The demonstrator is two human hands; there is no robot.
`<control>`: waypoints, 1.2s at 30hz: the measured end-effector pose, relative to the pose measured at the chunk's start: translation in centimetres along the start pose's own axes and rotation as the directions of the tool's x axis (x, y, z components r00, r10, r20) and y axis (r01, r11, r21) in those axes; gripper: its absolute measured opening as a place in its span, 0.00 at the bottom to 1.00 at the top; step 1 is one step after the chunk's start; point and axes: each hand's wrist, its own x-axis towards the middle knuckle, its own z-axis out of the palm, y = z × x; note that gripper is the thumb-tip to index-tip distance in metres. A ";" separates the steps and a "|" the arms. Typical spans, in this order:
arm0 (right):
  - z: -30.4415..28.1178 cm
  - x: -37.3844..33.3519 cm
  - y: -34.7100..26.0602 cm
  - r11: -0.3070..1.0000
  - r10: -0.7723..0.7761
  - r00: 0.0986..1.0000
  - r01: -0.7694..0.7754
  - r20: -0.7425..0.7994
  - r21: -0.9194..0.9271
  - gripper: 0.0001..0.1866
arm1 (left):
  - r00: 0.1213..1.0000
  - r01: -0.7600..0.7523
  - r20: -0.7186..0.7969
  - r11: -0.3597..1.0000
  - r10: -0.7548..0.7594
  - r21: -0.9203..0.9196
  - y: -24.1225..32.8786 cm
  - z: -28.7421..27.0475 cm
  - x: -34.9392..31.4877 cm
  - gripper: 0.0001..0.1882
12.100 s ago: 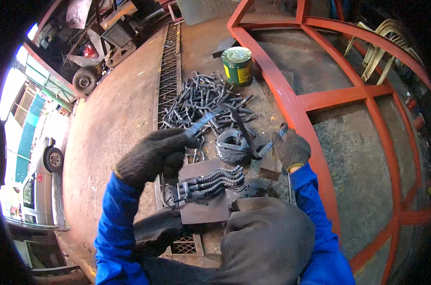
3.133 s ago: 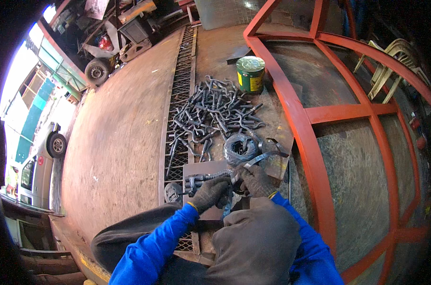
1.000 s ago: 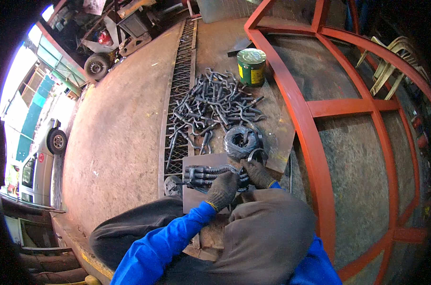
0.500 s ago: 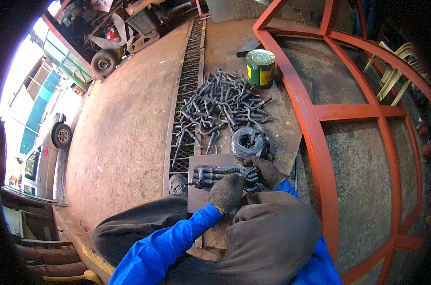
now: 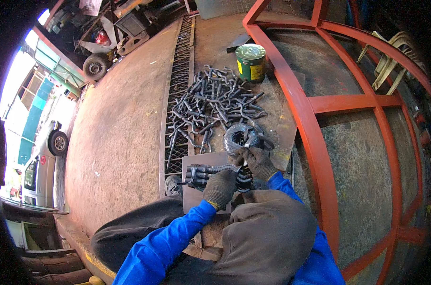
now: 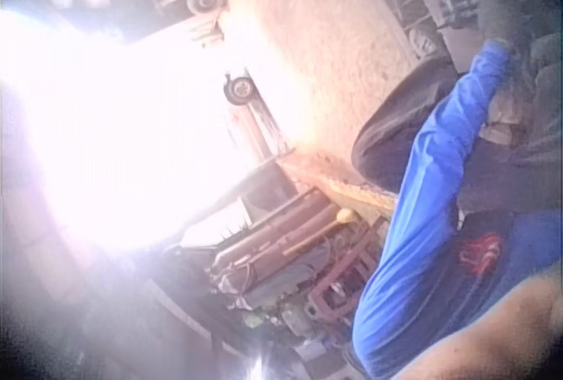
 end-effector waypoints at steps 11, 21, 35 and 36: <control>0.4 -3.3 2.1 0.941 -0.015 0.993 -0.026 0.118 0.338 0.18 | 0.981 0.176 0.109 0.977 -0.163 -0.123 0.5 -1.3 2.0 0.22; 0.0 -1.3 1.4 0.950 0.285 0.954 -0.267 -0.096 0.163 0.09 | 0.958 0.225 0.239 0.929 -0.157 -0.293 -0.4 -1.3 3.2 0.23; -2.0 -1.6 -4.9 0.933 0.251 0.962 -0.210 0.109 -0.293 0.11 | 0.864 -0.316 0.395 0.947 0.313 -0.059 -2.4 -1.3 -0.4 0.16; -2.2 -1.9 -5.9 0.918 0.297 0.948 -0.250 0.117 -0.308 0.11 | 0.859 -0.406 0.357 0.913 0.367 0.039 -1.8 -1.0 -0.7 0.16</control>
